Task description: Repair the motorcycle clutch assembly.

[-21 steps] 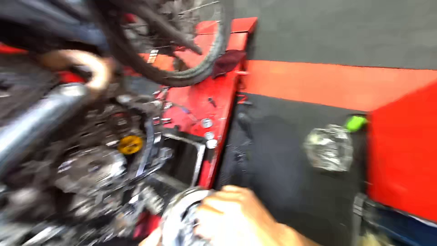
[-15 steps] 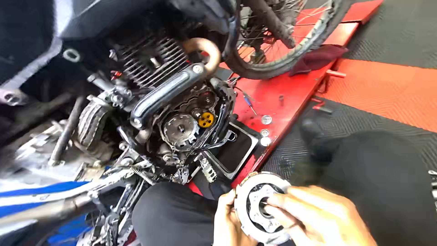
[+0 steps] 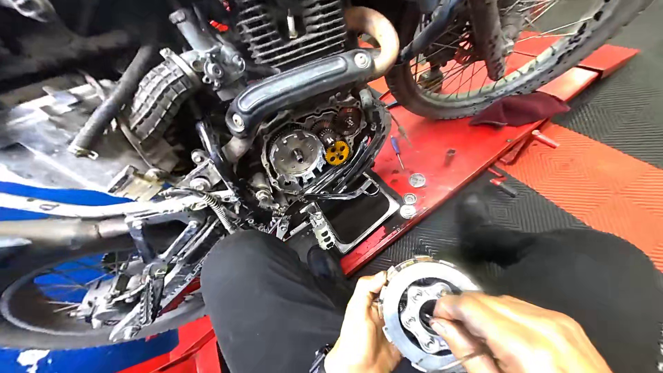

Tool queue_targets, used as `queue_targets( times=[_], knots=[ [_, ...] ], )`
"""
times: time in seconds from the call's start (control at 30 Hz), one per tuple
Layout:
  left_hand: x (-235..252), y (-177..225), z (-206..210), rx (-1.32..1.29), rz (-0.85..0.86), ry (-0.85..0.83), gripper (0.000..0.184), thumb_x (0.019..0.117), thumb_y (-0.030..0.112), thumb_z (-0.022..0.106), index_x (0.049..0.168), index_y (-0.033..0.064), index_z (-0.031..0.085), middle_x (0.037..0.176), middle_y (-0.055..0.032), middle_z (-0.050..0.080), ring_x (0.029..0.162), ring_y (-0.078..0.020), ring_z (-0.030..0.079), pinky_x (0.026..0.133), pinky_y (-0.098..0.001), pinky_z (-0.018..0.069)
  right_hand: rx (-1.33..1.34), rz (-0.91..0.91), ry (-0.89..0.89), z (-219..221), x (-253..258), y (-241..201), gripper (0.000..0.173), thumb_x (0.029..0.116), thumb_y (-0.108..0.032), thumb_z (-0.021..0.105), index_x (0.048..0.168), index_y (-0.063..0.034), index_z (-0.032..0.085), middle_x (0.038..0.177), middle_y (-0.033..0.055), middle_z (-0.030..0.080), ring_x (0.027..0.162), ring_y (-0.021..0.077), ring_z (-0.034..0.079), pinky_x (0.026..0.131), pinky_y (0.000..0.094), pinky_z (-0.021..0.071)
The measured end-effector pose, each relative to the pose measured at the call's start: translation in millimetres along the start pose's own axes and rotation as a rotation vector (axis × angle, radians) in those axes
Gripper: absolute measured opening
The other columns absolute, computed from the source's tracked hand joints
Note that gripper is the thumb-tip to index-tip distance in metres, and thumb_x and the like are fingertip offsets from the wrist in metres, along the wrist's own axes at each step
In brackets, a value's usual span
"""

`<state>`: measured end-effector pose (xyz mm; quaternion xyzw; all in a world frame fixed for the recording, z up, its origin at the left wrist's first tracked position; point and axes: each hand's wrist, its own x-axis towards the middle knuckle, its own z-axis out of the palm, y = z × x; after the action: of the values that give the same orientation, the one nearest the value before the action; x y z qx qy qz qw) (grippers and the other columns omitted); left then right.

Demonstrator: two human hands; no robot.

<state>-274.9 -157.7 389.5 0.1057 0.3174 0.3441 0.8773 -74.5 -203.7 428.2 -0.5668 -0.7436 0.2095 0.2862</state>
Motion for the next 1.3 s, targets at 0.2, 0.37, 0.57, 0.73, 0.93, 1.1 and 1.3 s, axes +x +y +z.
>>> queue_targets(
  times=[0.2,0.37,0.57,0.73,0.93,1.1,1.3],
  knots=[
    [-4.1,2.3,-5.5,0.002,-0.051,0.008,0.047,0.1034,0.044,0.036,0.110,0.0115,0.069,0.105,-0.0145,0.073,0.096,-0.0242,0.073,0.077,-0.0420,0.0611,-0.058,-0.008,-0.061,-1.5,7.5,-7.0,0.022,0.1026,-0.027,0.060,0.097,-0.0111,0.074,0.078,0.0057,0.070,0.067,0.0204,0.066,0.057,0.0392,0.0501],
    [-5.3,5.4,-9.5,-0.033,-0.065,0.000,0.048,0.1034,0.045,0.035,0.112,0.0122,0.068,0.107,-0.0144,0.073,0.097,-0.0241,0.072,0.078,-0.0420,0.0609,-0.117,-0.037,-0.006,4.0,12.5,-10.7,0.021,0.1009,-0.028,0.064,0.094,-0.0112,0.074,0.079,0.0057,0.071,0.069,0.0203,0.066,0.060,0.0383,0.0489],
    [-5.3,10.3,-11.7,-0.091,-0.075,0.078,0.049,0.1030,0.046,0.032,0.115,0.0121,0.066,0.109,-0.0156,0.072,0.099,-0.0262,0.071,0.080,-0.0444,0.0601,-0.298,-0.118,0.084,13.8,11.8,-16.0,0.019,0.1010,-0.024,0.063,0.110,-0.0164,0.078,0.076,0.0066,0.066,0.066,0.0239,0.060,0.060,0.0391,0.0439],
    [-4.3,11.3,-11.5,-0.132,-0.049,0.108,0.049,0.1031,0.046,0.033,0.120,0.0108,0.063,0.112,-0.0177,0.070,0.102,-0.0284,0.071,0.082,-0.0471,0.0596,-0.375,-0.101,-0.051,6.3,6.3,-25.4,0.032,0.1011,-0.016,0.057,0.129,-0.0153,0.074,0.076,0.0063,0.067,0.063,0.0251,0.060,0.057,0.0397,0.0430],
    [-2.2,6.9,-12.4,-0.066,-0.063,0.103,0.048,0.1032,0.044,0.033,0.121,0.0103,0.063,0.112,-0.0187,0.070,0.100,-0.0290,0.071,0.078,-0.0459,0.0605,-0.459,0.013,-0.351,-7.2,-3.0,-37.3,0.048,0.1038,-0.010,0.045,0.150,-0.0144,0.057,0.073,0.0113,0.065,0.058,0.0298,0.060,0.053,0.0427,0.0430],
    [0.4,0.2,-11.3,-0.036,-0.088,0.112,0.048,0.1039,0.043,0.032,0.122,0.0102,0.063,0.112,-0.0186,0.070,0.101,-0.0287,0.071,0.081,-0.0459,0.0600,-0.487,0.009,-0.391,-14.0,-3.3,-34.1,0.046,0.1037,-0.011,0.045,0.147,-0.0165,0.060,0.074,0.0113,0.065,0.059,0.0304,0.060,0.052,0.0428,0.0424],
    [0.8,-5.0,-9.3,-0.032,-0.055,0.065,0.046,0.1037,0.042,0.035,0.116,0.0106,0.066,0.108,-0.0164,0.072,0.099,-0.0259,0.072,0.080,-0.0444,0.0604,-0.412,-0.034,-0.334,-19.2,-6.5,-29.0,0.038,0.1039,-0.012,0.048,0.136,-0.0139,0.067,0.075,0.0110,0.066,0.059,0.0300,0.061,0.052,0.0425,0.0433]
  ],
)
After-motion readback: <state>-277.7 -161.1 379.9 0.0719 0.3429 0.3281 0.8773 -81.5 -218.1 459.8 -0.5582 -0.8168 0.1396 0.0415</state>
